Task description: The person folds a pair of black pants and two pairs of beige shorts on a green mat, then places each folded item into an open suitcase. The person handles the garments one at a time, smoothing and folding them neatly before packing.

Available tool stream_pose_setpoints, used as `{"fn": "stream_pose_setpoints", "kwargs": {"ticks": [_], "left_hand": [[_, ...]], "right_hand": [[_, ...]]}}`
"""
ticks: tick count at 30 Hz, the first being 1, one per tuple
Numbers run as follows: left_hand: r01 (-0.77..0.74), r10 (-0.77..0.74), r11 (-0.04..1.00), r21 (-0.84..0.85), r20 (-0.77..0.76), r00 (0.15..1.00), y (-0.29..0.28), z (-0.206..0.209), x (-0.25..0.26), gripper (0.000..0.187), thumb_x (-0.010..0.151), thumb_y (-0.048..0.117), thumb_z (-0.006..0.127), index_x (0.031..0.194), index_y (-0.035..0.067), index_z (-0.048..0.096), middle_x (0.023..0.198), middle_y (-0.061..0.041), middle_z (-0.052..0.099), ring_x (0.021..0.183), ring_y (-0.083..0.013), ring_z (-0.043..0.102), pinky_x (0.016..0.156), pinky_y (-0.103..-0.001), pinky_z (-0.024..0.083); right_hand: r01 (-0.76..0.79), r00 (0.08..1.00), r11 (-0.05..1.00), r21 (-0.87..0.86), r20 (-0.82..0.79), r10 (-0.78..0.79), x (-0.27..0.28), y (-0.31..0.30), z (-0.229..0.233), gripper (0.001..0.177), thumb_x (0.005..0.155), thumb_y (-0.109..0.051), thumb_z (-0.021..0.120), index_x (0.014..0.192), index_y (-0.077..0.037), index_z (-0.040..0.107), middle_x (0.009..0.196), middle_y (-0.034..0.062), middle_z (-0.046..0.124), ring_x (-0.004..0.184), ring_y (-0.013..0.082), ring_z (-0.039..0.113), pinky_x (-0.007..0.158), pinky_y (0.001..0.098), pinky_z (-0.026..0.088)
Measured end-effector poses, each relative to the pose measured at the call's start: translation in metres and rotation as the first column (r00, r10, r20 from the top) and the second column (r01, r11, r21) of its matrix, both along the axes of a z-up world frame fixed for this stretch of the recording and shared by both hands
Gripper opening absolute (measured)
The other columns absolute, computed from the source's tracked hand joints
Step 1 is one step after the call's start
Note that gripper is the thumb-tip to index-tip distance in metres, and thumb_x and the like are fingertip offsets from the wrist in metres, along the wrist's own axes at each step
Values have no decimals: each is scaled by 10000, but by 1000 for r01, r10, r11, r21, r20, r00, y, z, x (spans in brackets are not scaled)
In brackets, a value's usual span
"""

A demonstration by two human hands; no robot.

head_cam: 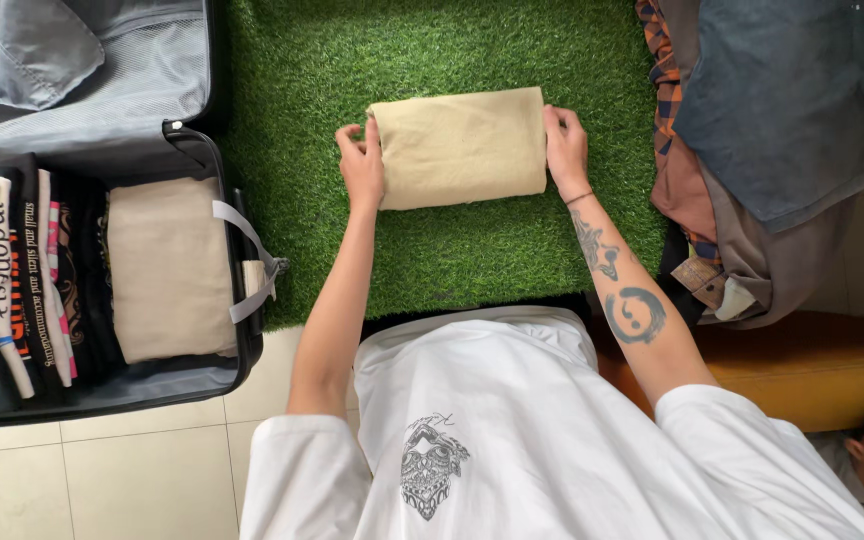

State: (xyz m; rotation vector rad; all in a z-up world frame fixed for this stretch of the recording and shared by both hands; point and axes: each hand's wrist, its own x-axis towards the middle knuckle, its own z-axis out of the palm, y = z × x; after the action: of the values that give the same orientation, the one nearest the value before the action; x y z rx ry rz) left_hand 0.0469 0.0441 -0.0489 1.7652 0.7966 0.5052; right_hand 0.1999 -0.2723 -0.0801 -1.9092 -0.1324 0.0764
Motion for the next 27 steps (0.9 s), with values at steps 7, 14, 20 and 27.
{"fn": "stream_pose_setpoints", "kwargs": {"ticks": [7, 14, 20, 27], "left_hand": [[-34, 34, 999, 34, -20, 999, 4, -12, 18, 371, 927, 367, 699, 955, -1, 733, 873, -99, 749, 774, -163, 660, 746, -351, 544], [11, -12, 980, 199, 6, 1000, 13, -18, 39, 328, 1052, 248, 540, 927, -5, 709, 852, -131, 737, 755, -230, 666, 739, -410, 517], [24, 1, 886, 464, -55, 998, -1, 25, -14, 361, 1066, 242, 513, 1328, 1, 575, 1327, -208, 592, 1246, -310, 552, 1056, -444, 451], [603, -269, 396, 693, -540, 798, -81, 60, -20, 624, 1080, 401, 432, 1622, 128, 291, 1699, -159, 134, 1574, -381, 89, 1262, -584, 82]], "right_hand": [[4, 984, 987, -158, 174, 24, -8, 2, 6, 303, 956, -321, 754, 999, -22, 781, 864, 63, 780, 728, 147, 728, 672, 310, 567], [80, 988, 985, -153, 141, -58, -3, 20, 5, 238, 953, -290, 739, 1000, -61, 789, 851, 88, 781, 736, 208, 710, 727, 359, 549], [183, 906, 939, -291, 421, -46, -42, 2, 36, 342, 987, -274, 681, 1248, -54, 669, 1221, 157, 622, 1123, 277, 624, 976, 408, 512], [-36, 608, 713, -700, 550, 572, -87, 69, 69, 538, 1091, -415, 518, 1529, -101, 533, 1636, 228, 383, 1506, 403, 373, 1178, 600, 345]]}}
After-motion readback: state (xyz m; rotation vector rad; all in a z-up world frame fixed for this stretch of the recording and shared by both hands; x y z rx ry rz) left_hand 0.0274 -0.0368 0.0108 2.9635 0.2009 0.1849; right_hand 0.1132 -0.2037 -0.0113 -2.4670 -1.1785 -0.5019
